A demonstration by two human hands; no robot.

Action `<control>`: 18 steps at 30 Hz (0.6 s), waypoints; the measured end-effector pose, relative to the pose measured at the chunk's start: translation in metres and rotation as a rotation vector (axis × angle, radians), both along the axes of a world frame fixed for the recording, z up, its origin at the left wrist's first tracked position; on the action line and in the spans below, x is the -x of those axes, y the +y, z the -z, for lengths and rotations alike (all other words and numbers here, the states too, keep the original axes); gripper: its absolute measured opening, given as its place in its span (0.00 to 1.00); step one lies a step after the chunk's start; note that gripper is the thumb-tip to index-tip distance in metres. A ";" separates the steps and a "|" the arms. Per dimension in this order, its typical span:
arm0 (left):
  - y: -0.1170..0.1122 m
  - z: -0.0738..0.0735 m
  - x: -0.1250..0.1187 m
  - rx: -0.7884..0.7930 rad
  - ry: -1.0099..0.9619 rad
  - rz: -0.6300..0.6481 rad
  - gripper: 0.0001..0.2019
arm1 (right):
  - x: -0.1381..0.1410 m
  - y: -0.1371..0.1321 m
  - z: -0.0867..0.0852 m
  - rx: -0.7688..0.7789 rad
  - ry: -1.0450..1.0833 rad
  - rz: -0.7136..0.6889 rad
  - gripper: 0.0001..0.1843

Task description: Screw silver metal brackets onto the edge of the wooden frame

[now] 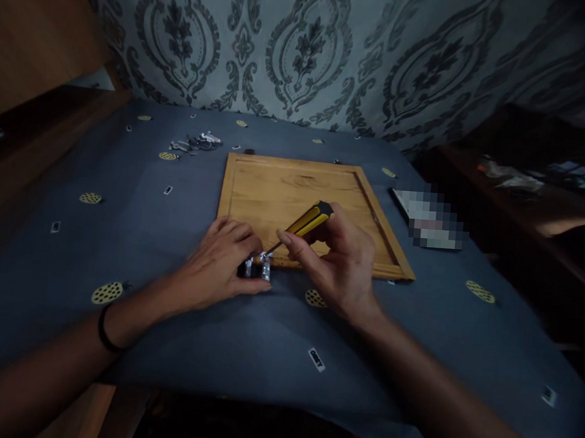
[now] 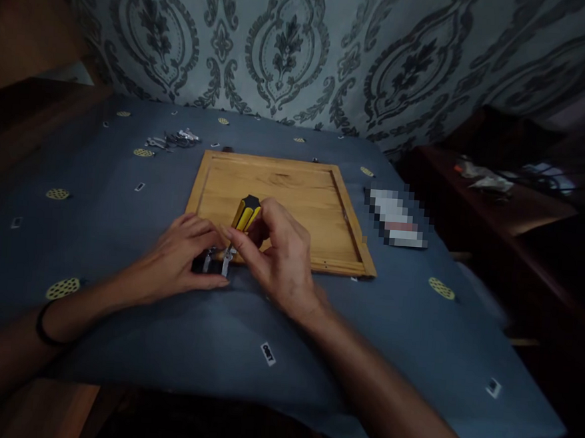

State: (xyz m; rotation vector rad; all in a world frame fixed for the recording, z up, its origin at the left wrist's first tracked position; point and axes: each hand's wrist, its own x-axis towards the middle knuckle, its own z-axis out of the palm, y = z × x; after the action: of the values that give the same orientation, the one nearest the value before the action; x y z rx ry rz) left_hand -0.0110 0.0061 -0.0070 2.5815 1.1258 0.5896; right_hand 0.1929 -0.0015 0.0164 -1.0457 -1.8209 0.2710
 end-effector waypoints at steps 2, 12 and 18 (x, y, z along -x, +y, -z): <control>0.000 0.000 0.000 -0.006 0.002 0.003 0.20 | -0.001 -0.002 0.000 -0.021 0.051 -0.029 0.15; 0.001 0.001 0.000 -0.040 0.016 0.008 0.20 | -0.003 -0.003 -0.003 -0.010 0.133 0.003 0.13; 0.001 0.001 0.000 -0.033 0.022 0.003 0.20 | 0.000 -0.002 -0.005 -0.017 0.064 -0.010 0.16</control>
State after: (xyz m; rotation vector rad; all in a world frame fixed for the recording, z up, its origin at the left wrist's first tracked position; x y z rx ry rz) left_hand -0.0111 0.0073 -0.0080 2.6235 1.1274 0.5860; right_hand 0.1934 -0.0033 0.0211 -1.0052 -1.7687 0.2912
